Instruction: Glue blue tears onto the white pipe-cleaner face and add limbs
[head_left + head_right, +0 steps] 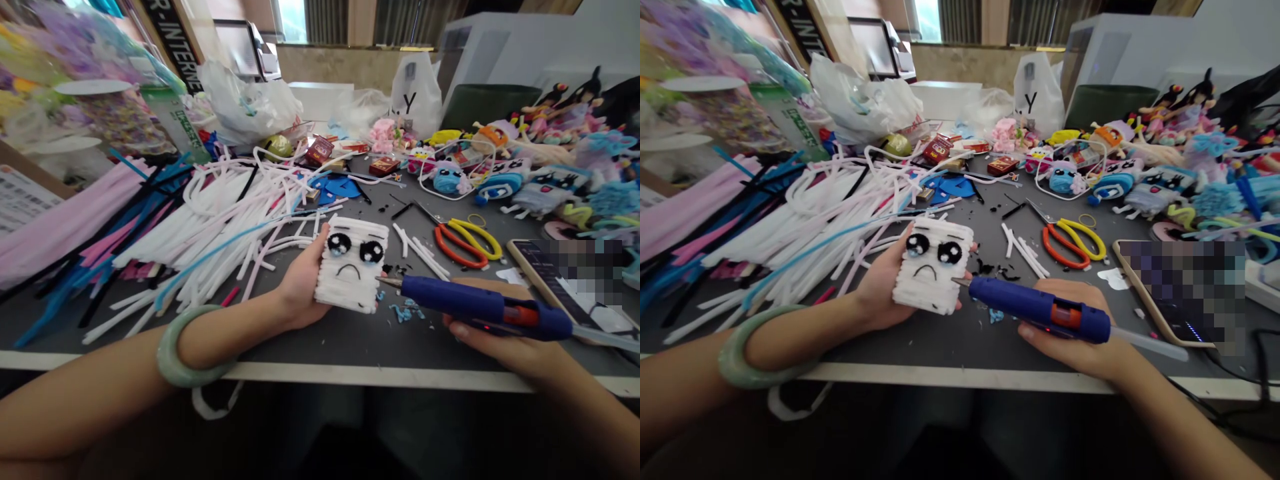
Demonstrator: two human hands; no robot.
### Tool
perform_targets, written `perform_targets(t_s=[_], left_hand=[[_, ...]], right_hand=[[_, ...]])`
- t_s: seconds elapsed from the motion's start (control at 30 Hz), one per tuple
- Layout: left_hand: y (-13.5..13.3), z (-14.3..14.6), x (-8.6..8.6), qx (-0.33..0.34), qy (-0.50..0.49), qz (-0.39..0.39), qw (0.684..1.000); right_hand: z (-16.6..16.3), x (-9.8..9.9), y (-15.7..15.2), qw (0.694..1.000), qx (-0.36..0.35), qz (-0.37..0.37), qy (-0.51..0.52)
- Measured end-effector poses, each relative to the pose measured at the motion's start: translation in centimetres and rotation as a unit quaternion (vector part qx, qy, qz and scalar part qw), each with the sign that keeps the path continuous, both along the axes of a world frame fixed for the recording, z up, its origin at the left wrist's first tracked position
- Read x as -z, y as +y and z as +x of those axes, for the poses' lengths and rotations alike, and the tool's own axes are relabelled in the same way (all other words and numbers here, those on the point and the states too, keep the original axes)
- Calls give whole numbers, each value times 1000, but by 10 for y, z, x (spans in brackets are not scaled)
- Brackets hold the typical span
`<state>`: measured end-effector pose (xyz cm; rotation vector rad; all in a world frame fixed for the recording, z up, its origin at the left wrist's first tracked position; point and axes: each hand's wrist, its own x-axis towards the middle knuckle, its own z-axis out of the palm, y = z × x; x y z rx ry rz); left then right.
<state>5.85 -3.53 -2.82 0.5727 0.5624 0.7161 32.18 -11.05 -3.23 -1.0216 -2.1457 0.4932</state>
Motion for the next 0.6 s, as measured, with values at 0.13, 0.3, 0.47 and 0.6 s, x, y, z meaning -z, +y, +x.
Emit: perform_targets(t_s=[0.13, 0.3, 0.47, 0.6], left_hand=[[0, 0, -1, 5, -3, 13, 1000], [1, -3, 3, 24, -31, 12, 999], [0, -2, 2, 23, -24, 12, 999], [-3, 2, -5, -8, 22, 6, 1000]], right_hand=[[-2, 0, -2, 1000, 4, -17, 0], [-4, -2, -4, 998, 27, -50, -9], [-3, -3, -3, 998, 25, -50, -16], [-3, -5, -2, 999, 10, -39, -24]])
